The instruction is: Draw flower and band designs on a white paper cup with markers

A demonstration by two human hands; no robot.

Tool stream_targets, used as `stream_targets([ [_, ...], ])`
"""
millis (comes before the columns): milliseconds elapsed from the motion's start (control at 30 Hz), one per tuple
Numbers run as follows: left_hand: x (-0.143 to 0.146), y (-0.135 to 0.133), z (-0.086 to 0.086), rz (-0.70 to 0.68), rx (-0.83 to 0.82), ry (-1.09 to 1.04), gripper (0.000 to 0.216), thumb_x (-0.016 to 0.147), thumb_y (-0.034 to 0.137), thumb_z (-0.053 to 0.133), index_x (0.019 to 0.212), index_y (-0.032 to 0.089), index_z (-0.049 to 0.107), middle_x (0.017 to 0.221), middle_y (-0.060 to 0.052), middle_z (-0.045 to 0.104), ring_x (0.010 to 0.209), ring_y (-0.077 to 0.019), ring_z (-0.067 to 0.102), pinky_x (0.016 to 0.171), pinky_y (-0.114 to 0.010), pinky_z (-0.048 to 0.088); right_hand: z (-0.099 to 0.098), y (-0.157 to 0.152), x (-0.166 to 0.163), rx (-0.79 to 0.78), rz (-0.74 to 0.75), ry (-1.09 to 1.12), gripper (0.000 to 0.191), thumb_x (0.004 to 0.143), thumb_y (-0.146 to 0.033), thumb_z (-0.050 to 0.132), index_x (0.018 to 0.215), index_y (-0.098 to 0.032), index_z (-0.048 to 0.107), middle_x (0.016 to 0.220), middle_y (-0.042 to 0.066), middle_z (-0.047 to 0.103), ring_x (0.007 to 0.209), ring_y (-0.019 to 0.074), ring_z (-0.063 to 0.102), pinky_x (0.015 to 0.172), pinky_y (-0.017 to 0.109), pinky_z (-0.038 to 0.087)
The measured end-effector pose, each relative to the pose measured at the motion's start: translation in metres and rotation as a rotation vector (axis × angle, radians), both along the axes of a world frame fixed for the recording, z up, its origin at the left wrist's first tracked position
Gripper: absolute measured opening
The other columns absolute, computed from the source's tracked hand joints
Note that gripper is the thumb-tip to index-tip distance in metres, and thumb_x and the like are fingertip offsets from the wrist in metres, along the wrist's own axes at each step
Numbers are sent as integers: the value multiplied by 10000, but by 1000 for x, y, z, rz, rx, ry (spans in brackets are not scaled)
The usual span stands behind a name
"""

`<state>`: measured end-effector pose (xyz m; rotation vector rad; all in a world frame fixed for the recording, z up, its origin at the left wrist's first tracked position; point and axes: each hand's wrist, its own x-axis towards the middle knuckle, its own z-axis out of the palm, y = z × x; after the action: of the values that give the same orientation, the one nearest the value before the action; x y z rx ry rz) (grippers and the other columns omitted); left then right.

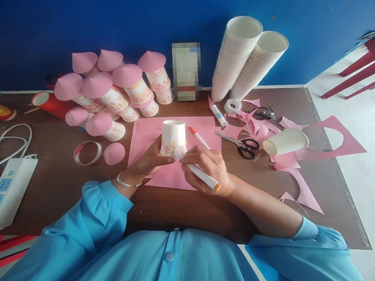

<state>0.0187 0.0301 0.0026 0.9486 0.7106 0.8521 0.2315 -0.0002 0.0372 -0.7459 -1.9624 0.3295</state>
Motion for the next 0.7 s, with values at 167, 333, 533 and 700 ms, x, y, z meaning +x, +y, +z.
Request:
stream_targets([
  [167,-1,-1,-2,-8,3,50,774,695,323,993,1360,256,604,1253,-84,692,1166,-291,654,965,-418,540,0,1,1,-11,30,27,177,934,-86,648,1044,-225,641,817,13,719,688,150,730,593,252,596],
  [333,-1,-1,-2,-7,27,93,808,683,340,1000,1376,275,589,1293,-87,679,1249,-330,628,1014,-465,532,1,4,4,41,69,112,192,953,-108,638,1120,-198,665,830,47,725,738,188,734,598,298,614],
  [533,-1,3,-7,-23,33,57,855,679,370,1001,1415,278,576,1431,-122,663,1325,-365,612,1046,-478,519,-12,8,4,8,-21,232,250,1053,-212,594,1284,-261,677,966,56,783,762,202,756,648,359,638],
  [700,-1,3,-5,-21,42,23,805,710,352,985,1405,263,588,1399,-120,692,1290,-337,644,1054,-470,523,-17,11,4,-46,-78,153,384,985,-122,660,1340,-261,619,1176,104,796,963,237,794,816,405,671],
])
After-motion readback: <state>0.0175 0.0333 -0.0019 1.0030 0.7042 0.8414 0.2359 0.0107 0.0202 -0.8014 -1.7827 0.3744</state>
